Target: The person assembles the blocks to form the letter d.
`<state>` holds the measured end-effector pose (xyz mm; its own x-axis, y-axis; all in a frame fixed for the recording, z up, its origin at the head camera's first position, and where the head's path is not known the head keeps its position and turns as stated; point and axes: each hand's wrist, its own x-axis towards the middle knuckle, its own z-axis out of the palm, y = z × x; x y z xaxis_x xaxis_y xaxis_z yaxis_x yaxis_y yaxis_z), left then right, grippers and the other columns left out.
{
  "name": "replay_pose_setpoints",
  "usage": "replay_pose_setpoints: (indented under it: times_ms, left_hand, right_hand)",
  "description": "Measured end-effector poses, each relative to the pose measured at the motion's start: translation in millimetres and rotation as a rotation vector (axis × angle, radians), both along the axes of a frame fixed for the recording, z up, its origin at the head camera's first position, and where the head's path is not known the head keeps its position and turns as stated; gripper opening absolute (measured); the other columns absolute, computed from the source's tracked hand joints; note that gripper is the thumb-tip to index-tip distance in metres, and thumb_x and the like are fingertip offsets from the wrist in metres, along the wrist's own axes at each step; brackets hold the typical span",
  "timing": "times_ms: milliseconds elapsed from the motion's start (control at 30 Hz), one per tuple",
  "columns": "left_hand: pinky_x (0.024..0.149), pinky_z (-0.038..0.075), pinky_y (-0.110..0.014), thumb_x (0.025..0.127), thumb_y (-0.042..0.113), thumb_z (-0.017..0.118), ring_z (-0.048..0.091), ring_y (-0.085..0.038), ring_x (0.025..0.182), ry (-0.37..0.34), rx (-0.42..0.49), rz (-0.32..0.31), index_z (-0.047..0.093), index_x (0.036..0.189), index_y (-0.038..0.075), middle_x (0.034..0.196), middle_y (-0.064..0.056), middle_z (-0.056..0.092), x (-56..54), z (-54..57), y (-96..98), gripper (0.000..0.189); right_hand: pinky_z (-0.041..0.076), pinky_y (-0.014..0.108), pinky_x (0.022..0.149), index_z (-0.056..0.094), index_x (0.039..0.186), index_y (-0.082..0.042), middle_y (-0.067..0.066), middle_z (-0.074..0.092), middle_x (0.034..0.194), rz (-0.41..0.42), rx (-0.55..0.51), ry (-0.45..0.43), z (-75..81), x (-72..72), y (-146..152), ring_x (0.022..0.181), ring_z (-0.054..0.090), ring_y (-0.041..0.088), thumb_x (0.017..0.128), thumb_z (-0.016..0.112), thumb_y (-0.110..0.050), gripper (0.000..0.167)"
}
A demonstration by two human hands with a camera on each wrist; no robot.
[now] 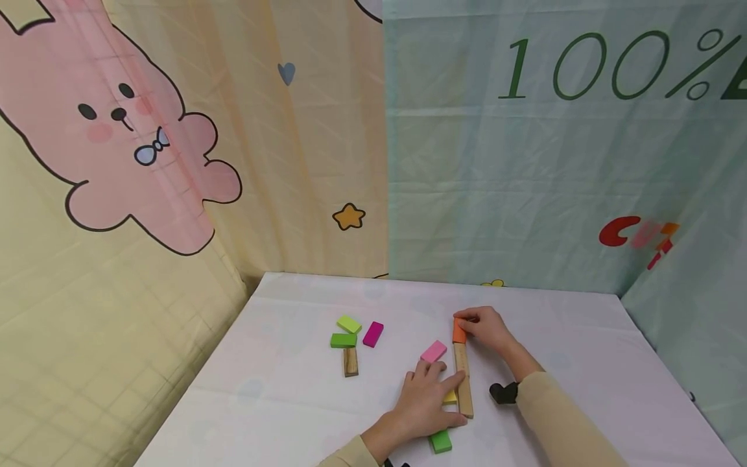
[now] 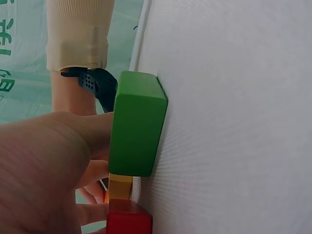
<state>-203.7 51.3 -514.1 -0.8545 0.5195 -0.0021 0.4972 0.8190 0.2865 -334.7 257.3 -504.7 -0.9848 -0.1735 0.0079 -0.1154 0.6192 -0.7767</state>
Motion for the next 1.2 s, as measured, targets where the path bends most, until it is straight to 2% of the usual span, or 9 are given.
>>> replay_pose_setpoints:
  times_ms: [200,533,700,1000,1200]
  left_hand:
    - [0.084,0.037,-0.036,0.081,0.07,0.07,0.036,-0.016,0.121,0.005,0.001,-0.003,0.045,0.147,0.05,0.142,0.007,0.044,0.0,-1.4,0.3,0.073]
    - [0.08,0.035,-0.033,0.081,0.07,0.069,0.036,-0.016,0.121,0.027,-0.012,-0.014,0.045,0.147,0.048,0.14,0.006,0.044,-1.1,-1.5,-1.9,0.074]
    - [0.08,0.035,-0.032,0.081,0.07,0.069,0.037,-0.016,0.12,0.025,-0.004,-0.019,0.045,0.147,0.048,0.14,0.006,0.044,-1.1,0.6,-1.6,0.073]
    - [0.08,0.035,-0.032,0.082,0.07,0.068,0.036,-0.016,0.121,0.034,0.001,-0.012,0.045,0.148,0.048,0.141,0.006,0.044,-0.7,1.1,-0.7,0.074]
    - [0.08,0.035,-0.033,0.081,0.07,0.069,0.036,-0.016,0.12,0.011,0.0,-0.009,0.044,0.148,0.049,0.14,0.007,0.044,0.1,0.1,-1.4,0.074]
  right_hand:
    - [0.054,0.039,0.086,0.072,0.121,-0.004,0.015,0.067,0.122,0.025,0.041,0.012,-2.2,0.7,-3.9,0.103,0.059,0.027,0.098,0.062,-0.004,0.025]
    - [0.054,0.041,0.088,0.072,0.123,-0.005,0.016,0.067,0.125,-0.005,0.025,0.009,-7.0,1.1,-4.3,0.111,0.061,0.03,0.096,0.069,-0.01,0.028]
    - [0.052,0.047,0.092,0.072,0.123,-0.004,0.016,0.066,0.125,0.005,0.044,0.027,-5.3,0.9,-3.6,0.113,0.059,0.033,0.096,0.067,-0.008,0.027]
    - [0.049,0.051,0.096,0.071,0.123,-0.004,0.017,0.066,0.125,0.027,0.072,0.036,-4.2,-0.6,-2.3,0.114,0.059,0.034,0.097,0.066,-0.007,0.027]
    - [0.048,0.052,0.098,0.072,0.123,-0.005,0.016,0.066,0.125,0.028,0.065,0.037,-10.6,-1.0,-1.0,0.116,0.058,0.035,0.096,0.068,-0.009,0.027]
